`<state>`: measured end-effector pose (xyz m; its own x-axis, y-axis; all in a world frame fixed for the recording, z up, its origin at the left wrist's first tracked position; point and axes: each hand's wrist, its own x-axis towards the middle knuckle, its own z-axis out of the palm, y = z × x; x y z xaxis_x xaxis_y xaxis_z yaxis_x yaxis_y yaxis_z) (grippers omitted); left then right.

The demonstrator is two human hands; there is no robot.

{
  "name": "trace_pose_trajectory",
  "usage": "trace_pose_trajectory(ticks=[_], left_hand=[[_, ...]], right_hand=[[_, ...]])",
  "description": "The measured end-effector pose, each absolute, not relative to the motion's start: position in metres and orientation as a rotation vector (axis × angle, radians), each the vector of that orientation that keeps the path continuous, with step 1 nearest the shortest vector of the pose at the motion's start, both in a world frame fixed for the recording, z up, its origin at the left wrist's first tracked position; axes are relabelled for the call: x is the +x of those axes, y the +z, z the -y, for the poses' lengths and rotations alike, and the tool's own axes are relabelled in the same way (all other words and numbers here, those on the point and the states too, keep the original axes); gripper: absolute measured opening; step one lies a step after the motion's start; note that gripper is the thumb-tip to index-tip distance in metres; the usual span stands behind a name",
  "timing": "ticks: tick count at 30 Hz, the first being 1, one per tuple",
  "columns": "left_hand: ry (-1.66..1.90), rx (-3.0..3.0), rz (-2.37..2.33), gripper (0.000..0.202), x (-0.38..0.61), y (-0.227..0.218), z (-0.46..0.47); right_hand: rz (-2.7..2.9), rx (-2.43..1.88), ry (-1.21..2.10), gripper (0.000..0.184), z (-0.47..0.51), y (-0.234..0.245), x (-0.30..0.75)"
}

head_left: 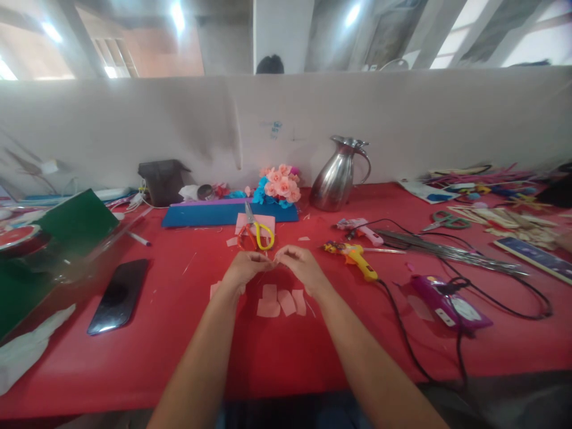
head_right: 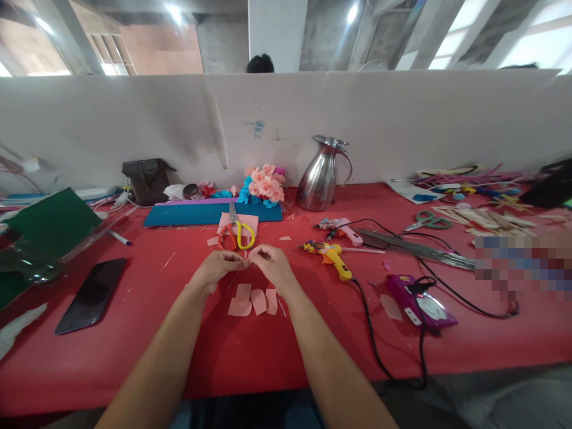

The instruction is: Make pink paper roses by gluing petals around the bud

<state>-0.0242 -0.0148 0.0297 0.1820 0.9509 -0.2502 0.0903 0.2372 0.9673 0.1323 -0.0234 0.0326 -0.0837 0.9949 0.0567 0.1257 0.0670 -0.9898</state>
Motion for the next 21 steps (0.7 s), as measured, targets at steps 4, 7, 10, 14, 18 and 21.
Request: trace_pose_trajectory(ticks=[4, 7, 10, 14, 18, 21], left_hand=[[0.856, 1.174, -1.220, 0.019, -0.0240, 0.0283, 0.0144], [0.863, 1.179, -1.219, 0.017, -0.0239, 0.0277, 0.0143], [0.864, 1.184, -1.223, 0.017, -0.0237, 0.0283, 0.0146], [0.873, 1.199, -1.233, 0.018, -0.0235, 0.0287, 0.0148], [0.890, 1.188, -1.214, 0.020, -0.0235, 0.0277, 0.0144], [0.899, 1.193, -1.215, 0.020, -0.0234, 0.0283, 0.0149]], right_hand=[[1.415, -1.217, 1.150, 0.011, 0.0234, 0.0315, 0.1318], [1.411, -1.204, 1.159, 0.011, 0.0240, 0.0320, 0.1311], [1.402, -1.194, 1.167, 0.012, 0.0243, 0.0324, 0.1304], [1.408, -1.216, 1.151, 0.013, 0.0242, 0.0322, 0.1301], [1.417, -1.253, 1.121, 0.014, 0.0241, 0.0321, 0.1306], [1.425, -1.267, 1.110, 0.013, 0.0233, 0.0310, 0.1315]])
